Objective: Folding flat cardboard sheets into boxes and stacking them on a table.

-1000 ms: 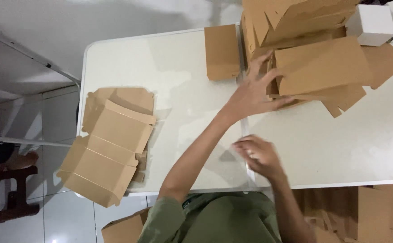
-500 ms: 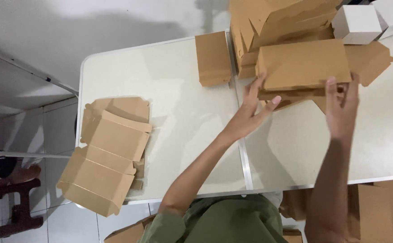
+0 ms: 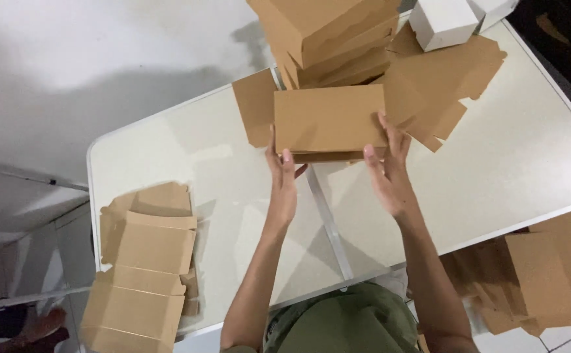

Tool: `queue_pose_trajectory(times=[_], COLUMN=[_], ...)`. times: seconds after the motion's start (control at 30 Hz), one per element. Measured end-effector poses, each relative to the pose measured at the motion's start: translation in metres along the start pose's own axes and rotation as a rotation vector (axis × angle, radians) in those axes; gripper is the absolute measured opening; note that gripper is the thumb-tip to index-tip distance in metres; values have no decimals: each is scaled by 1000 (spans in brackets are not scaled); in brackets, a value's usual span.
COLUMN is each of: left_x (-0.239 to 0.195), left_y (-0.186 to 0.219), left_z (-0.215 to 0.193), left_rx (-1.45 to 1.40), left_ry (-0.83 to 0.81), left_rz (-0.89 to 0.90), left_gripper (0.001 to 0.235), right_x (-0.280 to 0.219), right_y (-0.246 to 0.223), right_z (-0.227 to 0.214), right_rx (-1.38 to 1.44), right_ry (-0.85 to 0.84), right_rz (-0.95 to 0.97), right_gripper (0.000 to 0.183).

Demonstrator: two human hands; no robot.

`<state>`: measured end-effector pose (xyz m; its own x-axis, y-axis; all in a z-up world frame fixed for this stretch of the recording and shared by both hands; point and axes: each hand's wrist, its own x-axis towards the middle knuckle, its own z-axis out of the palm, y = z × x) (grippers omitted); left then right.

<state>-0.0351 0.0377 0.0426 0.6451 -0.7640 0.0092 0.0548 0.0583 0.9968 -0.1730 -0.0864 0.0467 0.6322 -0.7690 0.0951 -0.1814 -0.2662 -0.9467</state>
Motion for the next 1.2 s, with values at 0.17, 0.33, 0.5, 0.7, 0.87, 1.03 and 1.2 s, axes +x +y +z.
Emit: queue_pose_trajectory(times=[0.17, 0.33, 0.5, 0.7, 0.87, 1.03, 1.2], left_x=[-6, -28, -62, -86, -88, -90, -125], left_y=[2, 2, 7, -8, -33, -43, -11], left_z=[-7, -29, -72, -111, -140, -140, -110], left_rx=[6, 45, 100, 75, 161, 302, 222], left_ry=[14, 76, 252, 328, 393, 401, 430], left_rz=[-12, 36, 31, -86, -147, -230, -400], left_gripper=[73, 74, 72, 71, 67, 74, 102], right_x=[-7, -18, -31, -46, -82, -68, -58], right_y=[16, 17, -1, -1, 40, 77, 29], right_z=[5, 22, 58, 89, 96, 77, 81], right_rx=[39, 103, 208, 238, 146, -35, 198], right_ry=[9, -13, -240, -398, -548, -331, -362], right_rz=[-7, -58, -64, 28, 140, 112, 161], right_gripper=[61, 58, 63, 63, 76, 68, 67])
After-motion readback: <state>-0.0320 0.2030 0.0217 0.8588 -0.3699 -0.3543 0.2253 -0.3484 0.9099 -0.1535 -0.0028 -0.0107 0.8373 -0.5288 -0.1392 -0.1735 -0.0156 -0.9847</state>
